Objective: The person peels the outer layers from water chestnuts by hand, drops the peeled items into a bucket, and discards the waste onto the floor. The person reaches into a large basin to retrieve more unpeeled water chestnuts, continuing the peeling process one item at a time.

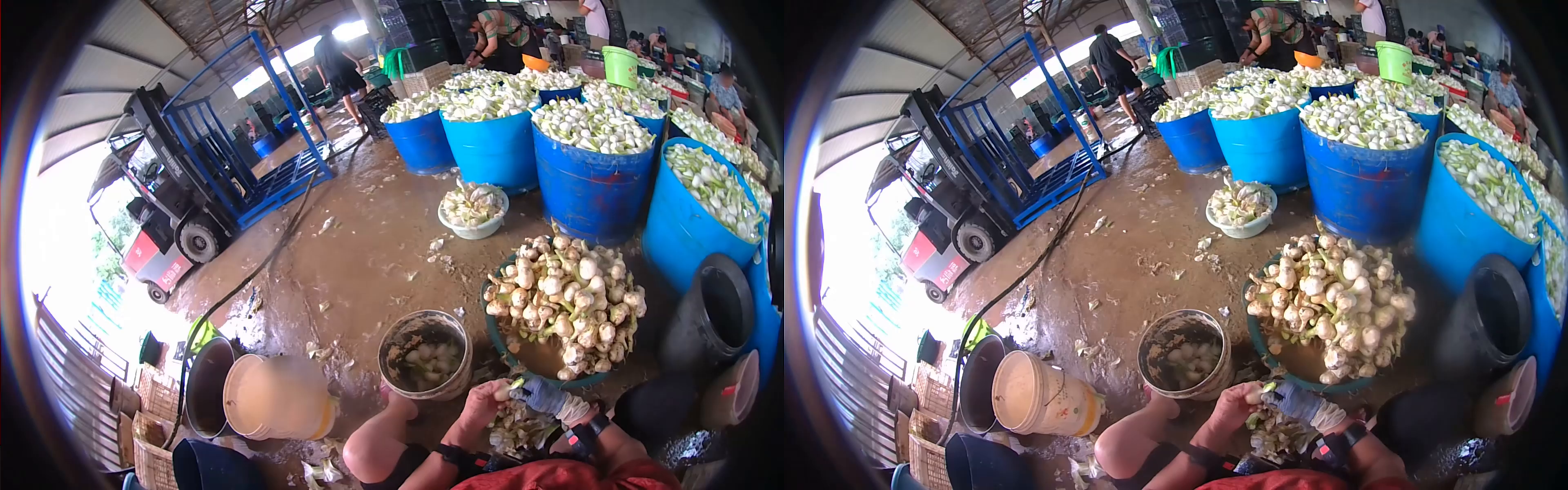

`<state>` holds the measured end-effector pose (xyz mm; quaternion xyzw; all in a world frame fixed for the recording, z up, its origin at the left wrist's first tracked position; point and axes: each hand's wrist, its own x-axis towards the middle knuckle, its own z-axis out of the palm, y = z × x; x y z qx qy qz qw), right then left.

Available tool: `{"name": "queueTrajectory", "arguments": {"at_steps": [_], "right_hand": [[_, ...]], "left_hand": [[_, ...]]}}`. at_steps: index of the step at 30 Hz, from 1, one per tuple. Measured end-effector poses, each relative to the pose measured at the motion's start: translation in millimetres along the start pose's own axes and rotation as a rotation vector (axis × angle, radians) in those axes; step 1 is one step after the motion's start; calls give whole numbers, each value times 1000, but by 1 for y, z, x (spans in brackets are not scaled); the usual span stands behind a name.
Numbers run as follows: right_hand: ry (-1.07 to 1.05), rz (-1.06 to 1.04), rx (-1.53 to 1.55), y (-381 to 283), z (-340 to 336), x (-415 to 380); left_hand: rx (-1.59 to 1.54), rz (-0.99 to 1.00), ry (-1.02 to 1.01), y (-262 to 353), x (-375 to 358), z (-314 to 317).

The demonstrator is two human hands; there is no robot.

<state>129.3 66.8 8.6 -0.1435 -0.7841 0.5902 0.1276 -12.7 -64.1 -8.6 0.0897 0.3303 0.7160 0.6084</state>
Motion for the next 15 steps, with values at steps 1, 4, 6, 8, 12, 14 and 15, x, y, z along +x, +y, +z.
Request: {"name": "queueTrajectory", "arguments": {"at_steps": [1,4,6,8,12,14,15], "right_hand": [[-13,-67,-188,-15,-4,1],[56,-134,-309,0,1,2],[142,-131,-245,9,6,2],[296,-168,-84,0,13,3],[210,-181,54,5,13,3],[215,-166,85,10,14,1],[222,-154,110,6,13,1]], "left_hand": [[-57,-65,-59,1,1,-7],[55,-81,-5,3,-4,3],[309,-24,195,0,-4,11],[458,50,239,-14,-5,20],[595,63,196,-4,-16,31],[603,-4,167,5,-21,41],[601,-7,167,8,-22,44]]}}
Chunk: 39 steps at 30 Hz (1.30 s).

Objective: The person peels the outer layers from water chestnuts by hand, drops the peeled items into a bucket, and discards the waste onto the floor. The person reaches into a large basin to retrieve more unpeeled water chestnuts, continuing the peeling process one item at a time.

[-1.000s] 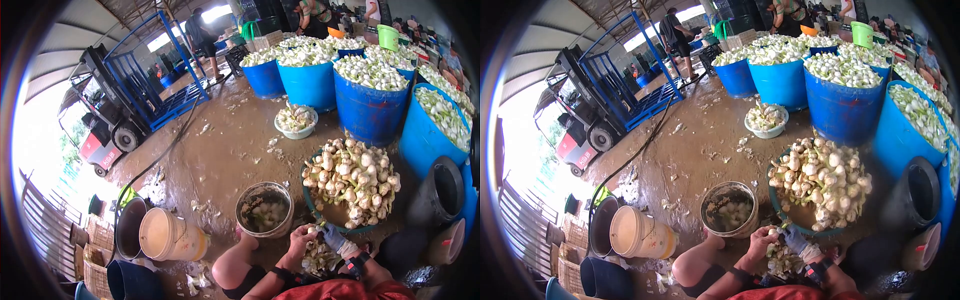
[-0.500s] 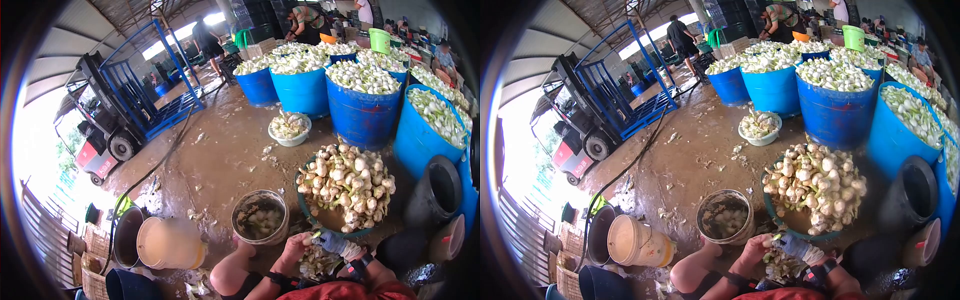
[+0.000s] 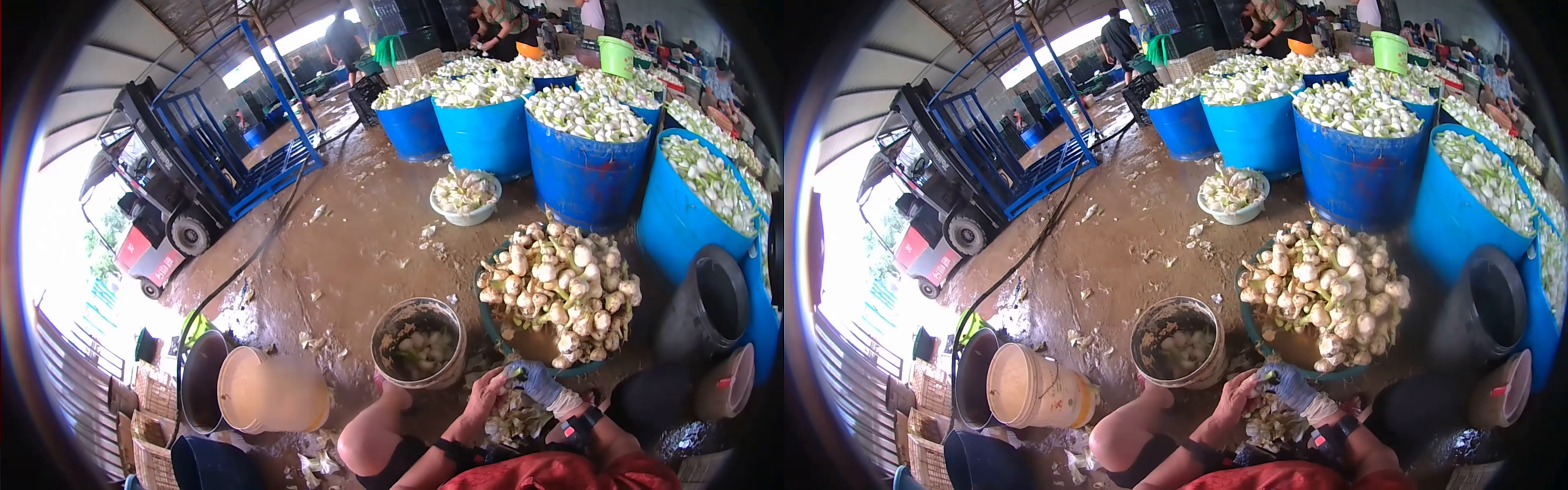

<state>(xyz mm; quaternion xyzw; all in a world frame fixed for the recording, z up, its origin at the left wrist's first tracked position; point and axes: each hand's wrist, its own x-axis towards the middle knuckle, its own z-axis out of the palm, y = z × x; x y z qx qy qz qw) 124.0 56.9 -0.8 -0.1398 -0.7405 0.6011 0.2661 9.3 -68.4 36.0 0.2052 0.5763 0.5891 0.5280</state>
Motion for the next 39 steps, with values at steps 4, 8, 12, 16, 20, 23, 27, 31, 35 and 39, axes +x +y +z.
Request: {"name": "queueTrajectory", "arguments": {"at_steps": [4,8,12,16,20,23,27,31,35,39], "right_hand": [[-31,80,21,-16,-5,1],[67,132,170,-20,-2,5],[150,9,81,-16,1,7],[185,49,-126,-19,5,10],[247,-74,-506,8,-2,15],[301,182,-294,12,-9,8],[251,89,-184,-29,-15,5],[72,-128,-365,-44,-10,6],[11,-139,-626,-45,-4,3],[-46,6,-779,-38,-5,6]], "left_hand": [[-156,-22,-137,-13,10,-8],[-409,-2,-197,-7,10,-3],[-184,205,12,-19,16,2],[-84,215,161,-1,9,9],[-504,202,-99,-3,6,-2],[-504,211,-111,-2,4,-4],[-543,204,-61,-8,8,-2],[-304,211,38,-13,9,3],[-13,229,108,-23,13,1],[-108,195,103,-17,9,6]]}}
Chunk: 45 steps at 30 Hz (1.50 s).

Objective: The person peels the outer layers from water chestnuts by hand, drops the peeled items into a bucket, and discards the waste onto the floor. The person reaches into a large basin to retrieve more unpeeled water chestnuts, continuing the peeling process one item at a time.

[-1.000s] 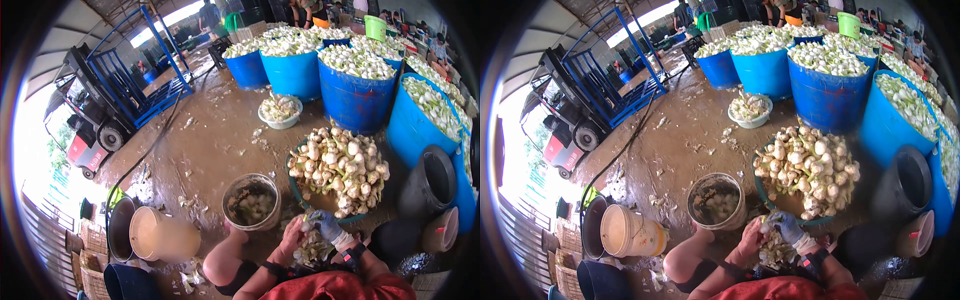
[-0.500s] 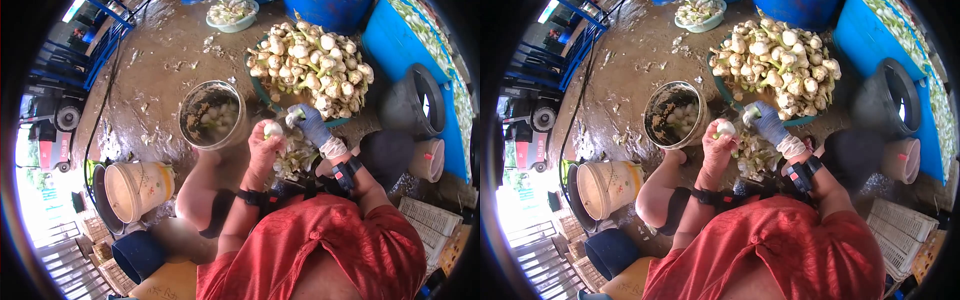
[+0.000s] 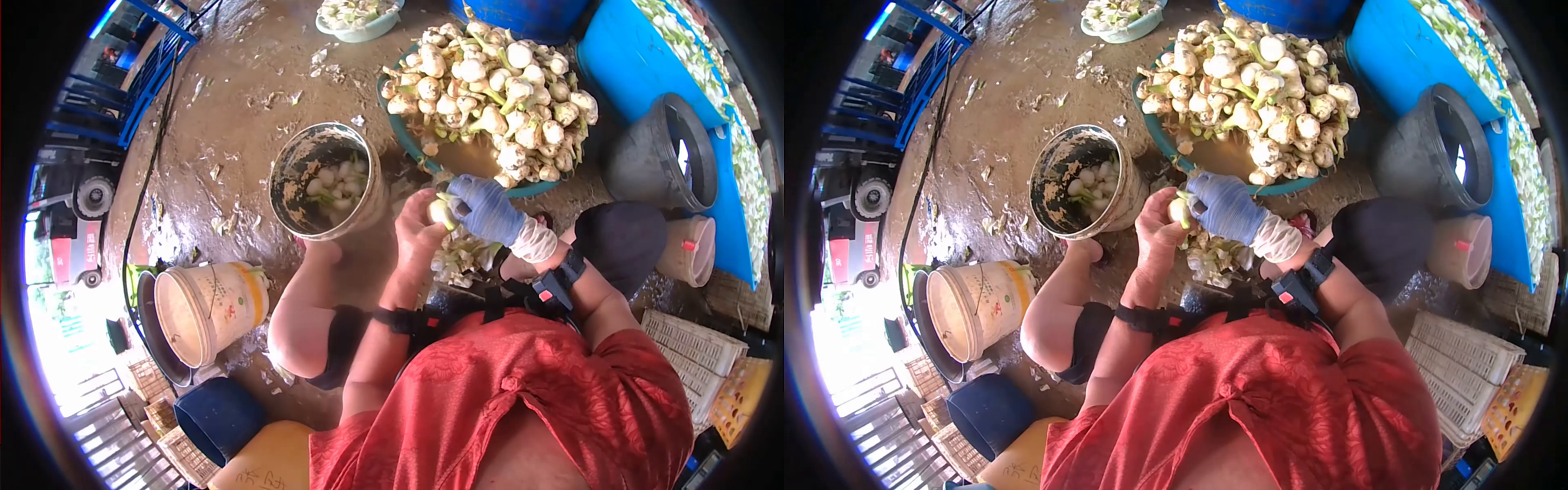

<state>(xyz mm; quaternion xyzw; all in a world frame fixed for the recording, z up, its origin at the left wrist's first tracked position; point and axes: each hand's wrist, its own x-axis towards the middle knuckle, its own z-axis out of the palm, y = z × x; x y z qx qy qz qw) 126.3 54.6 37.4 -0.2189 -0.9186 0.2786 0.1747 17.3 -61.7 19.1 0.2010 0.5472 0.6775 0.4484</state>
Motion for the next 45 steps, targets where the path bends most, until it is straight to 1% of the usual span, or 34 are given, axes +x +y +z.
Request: {"name": "queueTrajectory", "arguments": {"at_steps": [1,2,3,5,7,9,10,12,13,14,15,16,17,19,20,21,24,26,27,29,30,32,33,35,36,37,39,40,41,43,44,45], "right_hand": [[68,6,85,7,7,1],[135,10,169,15,12,1],[134,8,169,16,10,2],[211,91,247,18,6,3],[177,75,230,23,-2,2],[-153,192,64,23,-8,0],[-155,193,63,20,-8,0],[165,-46,466,9,-7,-3],[163,-44,464,6,-8,-4],[125,-27,445,4,-9,-5],[89,-10,426,2,-9,-5],[113,-113,357,0,-9,-4],[113,-112,356,-2,-9,-4],[54,-219,55,-5,-9,-4],[110,-237,1,-6,-5,-2],[110,-238,2,-5,-5,-2],[66,-217,10,0,-4,1],[34,-69,223,6,0,2],[34,-70,223,8,2,3],[146,-33,406,12,6,5],[145,-34,406,13,6,6],[143,39,458,14,7,8],[143,39,459,16,7,9],[-82,163,504,26,12,10],[-114,183,383,28,18,10],[-115,182,383,33,21,6],[26,147,601,35,23,1],[69,103,572,35,19,-1],[64,102,573,36,15,-5],[-121,125,599,12,-16,-8],[-117,161,708,4,-18,-11],[-116,164,705,2,-14,-13]], "left_hand": [[0,-1,0,5,-1,2],[-90,-29,-28,11,-1,2],[-180,-56,-56,15,-1,1],[-219,-77,-81,15,-1,-2],[-312,-89,-94,16,-1,-3],[-317,-89,-85,15,-1,-4],[-319,-86,-81,14,0,-4],[-280,-77,-55,11,2,-4],[-239,-68,-28,9,2,-3],[-240,-69,-28,8,2,-2],[-176,-69,-35,8,1,-1],[-111,-69,-41,8,1,0],[-111,-69,-41,3,3,-3],[31,-61,-50,-5,6,-7],[175,-82,-56,-9,6,-11],[175,-82,-55,-8,5,-11],[168,-77,-66,-4,2,-7],[41,-80,-67,5,-1,-4],[41,-79,-67,5,0,-3],[-105,-62,-108,6,1,-3],[-106,-61,-107,7,2,-4],[-147,-46,-189,10,2,-4],[-147,-46,-188,12,2,-3],[-273,-55,-327,16,-1,1],[-338,-56,-403,17,-1,-2],[-338,-55,-402,17,-2,-3],[-223,-103,-312,18,-2,-5],[-155,-144,-206,16,-2,-5],[-156,-143,-201,12,-1,-6],[77,-73,-68,4,4,-7],[153,-88,-43,4,4,-6],[151,-90,-46,5,5,-5]]}}
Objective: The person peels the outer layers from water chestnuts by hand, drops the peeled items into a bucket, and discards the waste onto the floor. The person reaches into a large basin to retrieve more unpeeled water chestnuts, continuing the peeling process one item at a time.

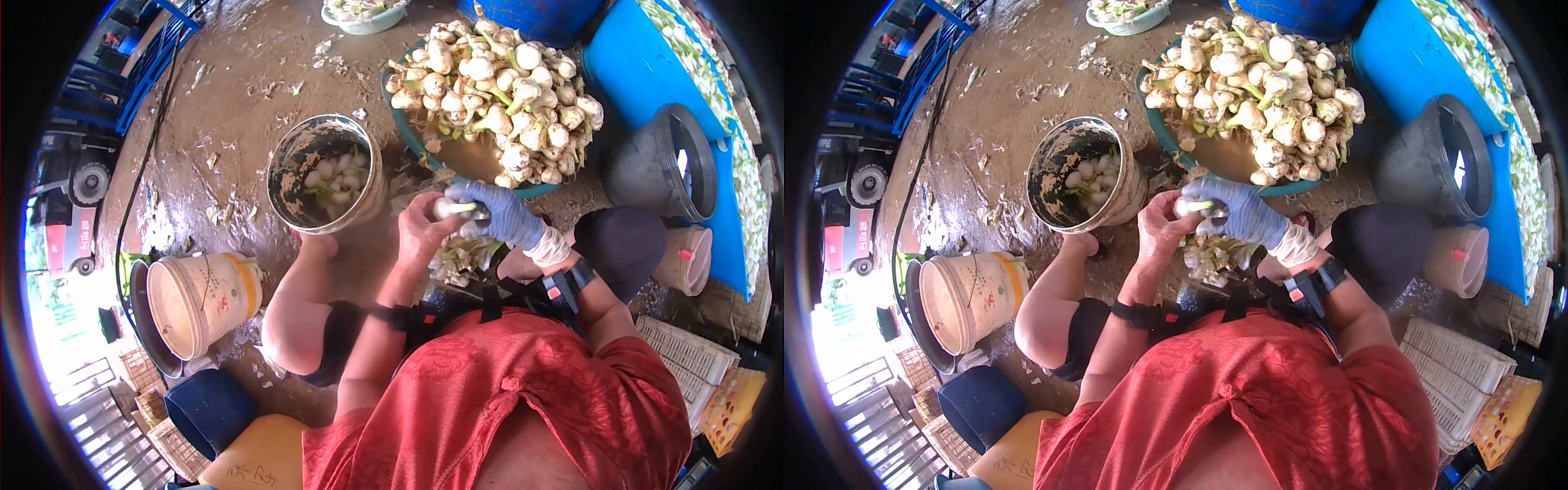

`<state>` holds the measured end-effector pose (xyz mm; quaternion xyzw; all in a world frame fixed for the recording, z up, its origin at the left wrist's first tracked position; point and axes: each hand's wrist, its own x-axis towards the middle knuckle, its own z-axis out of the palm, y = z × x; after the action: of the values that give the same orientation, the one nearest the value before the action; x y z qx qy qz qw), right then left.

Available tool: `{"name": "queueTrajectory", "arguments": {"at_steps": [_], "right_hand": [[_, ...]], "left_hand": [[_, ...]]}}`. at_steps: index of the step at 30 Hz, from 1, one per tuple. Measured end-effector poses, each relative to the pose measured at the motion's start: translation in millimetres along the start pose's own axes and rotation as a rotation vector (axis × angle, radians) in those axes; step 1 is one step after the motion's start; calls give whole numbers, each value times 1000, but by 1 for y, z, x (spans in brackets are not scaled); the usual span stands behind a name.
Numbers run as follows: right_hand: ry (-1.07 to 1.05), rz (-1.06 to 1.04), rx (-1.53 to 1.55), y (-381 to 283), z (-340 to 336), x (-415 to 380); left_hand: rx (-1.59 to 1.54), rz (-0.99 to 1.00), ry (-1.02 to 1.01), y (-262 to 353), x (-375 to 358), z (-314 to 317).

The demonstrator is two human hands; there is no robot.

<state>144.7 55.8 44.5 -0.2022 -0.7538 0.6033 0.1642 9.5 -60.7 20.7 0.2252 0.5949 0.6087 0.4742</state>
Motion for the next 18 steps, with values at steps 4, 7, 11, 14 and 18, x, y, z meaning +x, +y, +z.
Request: {"name": "queueTrajectory", "arguments": {"at_steps": [4,7,11,14,18], "right_hand": [[109,-125,-40,16,1,-3],[260,-64,103,20,-1,-1],[290,6,167,13,-2,-2],[326,51,182,12,0,-4],[459,136,297,29,-6,-7]], "left_hand": [[237,53,0,1,-1,3],[-145,39,-14,5,-4,4],[-81,19,-3,6,-4,0],[-66,-25,-45,7,-5,-1],[-17,-53,-18,-10,-2,-6]]}}
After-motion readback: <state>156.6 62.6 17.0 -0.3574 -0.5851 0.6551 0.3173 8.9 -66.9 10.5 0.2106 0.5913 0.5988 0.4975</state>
